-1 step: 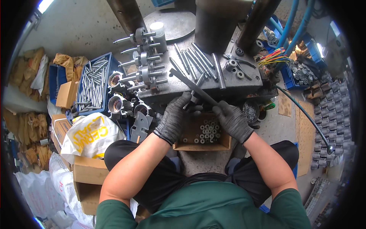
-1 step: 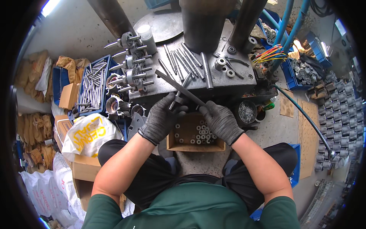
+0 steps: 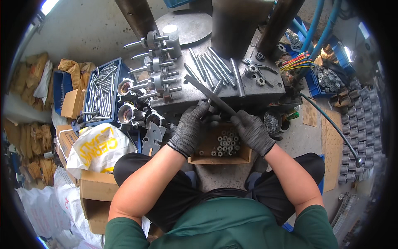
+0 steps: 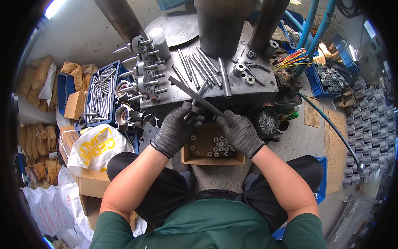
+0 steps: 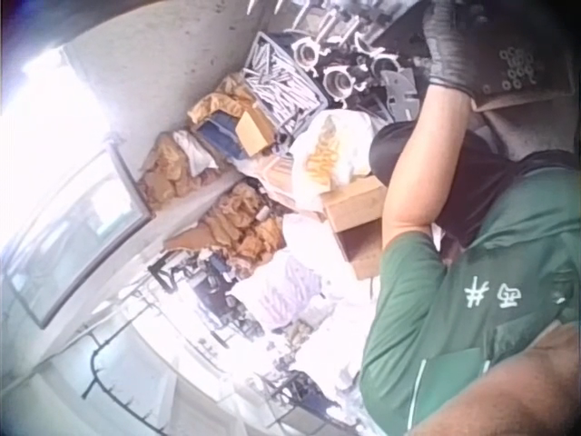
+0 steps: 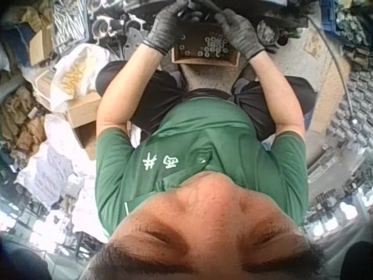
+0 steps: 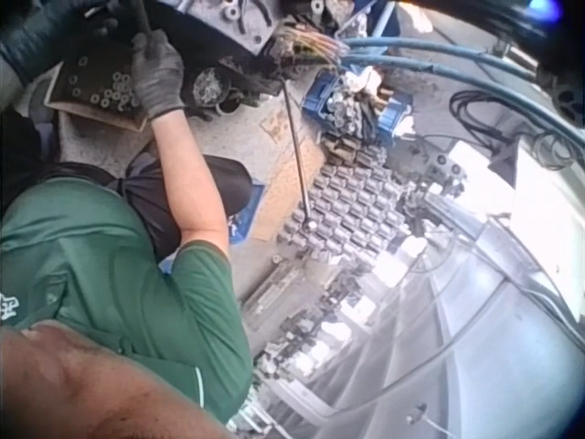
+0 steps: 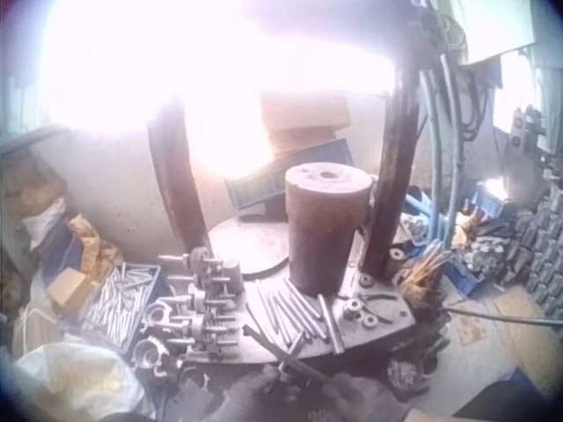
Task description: The person sits on the floor and uses a manual press machine to assemble metal rods with circular discs. They pick up rods and discs from nearby containers, insert them into the press, and operate the lever to secure the parts together.
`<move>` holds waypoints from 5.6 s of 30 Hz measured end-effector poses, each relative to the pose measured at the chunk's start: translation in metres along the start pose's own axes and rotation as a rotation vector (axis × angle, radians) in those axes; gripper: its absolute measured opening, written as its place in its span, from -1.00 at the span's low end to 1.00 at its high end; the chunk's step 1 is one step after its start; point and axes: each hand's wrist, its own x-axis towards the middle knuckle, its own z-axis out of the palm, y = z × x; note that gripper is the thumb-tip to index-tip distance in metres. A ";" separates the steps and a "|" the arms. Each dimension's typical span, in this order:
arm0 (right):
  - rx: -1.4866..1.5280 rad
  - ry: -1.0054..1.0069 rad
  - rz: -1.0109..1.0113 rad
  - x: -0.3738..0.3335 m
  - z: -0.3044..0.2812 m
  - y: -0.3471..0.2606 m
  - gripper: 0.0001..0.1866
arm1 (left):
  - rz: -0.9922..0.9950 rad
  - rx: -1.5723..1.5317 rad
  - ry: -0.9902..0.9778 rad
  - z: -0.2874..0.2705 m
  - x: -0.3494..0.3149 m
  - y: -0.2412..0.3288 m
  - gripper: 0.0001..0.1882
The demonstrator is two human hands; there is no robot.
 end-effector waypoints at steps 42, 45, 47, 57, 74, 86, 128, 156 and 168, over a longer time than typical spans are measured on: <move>0.021 0.010 0.009 -0.004 0.002 0.000 -0.72 | -0.023 -0.044 0.015 -0.005 0.016 -0.007 -0.46; 0.047 0.033 -0.017 -0.003 0.000 0.000 -0.72 | -0.021 0.002 0.060 0.000 0.012 -0.005 -0.42; -0.043 -0.059 0.034 0.002 -0.003 0.004 -0.73 | -0.029 0.005 0.075 0.002 0.011 -0.004 -0.40; -0.036 -0.003 -0.041 0.002 0.000 0.008 -0.74 | -0.102 0.004 0.076 -0.003 0.012 0.003 -0.40; -0.025 -0.021 -0.008 -0.004 0.001 0.007 -0.77 | 0.008 0.008 0.150 0.008 0.010 -0.010 -0.40; 0.112 0.122 -0.115 -0.008 0.002 0.001 -0.73 | -0.134 0.083 0.169 -0.001 0.012 0.006 -0.37; -0.693 -0.283 0.527 -0.160 -0.242 0.148 -0.67 | -0.172 0.478 -0.244 0.042 -0.058 -0.061 -0.57; -0.808 -0.039 0.150 0.012 -0.140 0.061 -0.73 | 0.029 0.206 -0.191 0.086 -0.049 -0.048 -0.66; -0.644 0.342 -0.402 0.041 -0.081 0.041 -0.72 | 0.105 0.408 -0.200 0.079 -0.024 -0.055 -0.57</move>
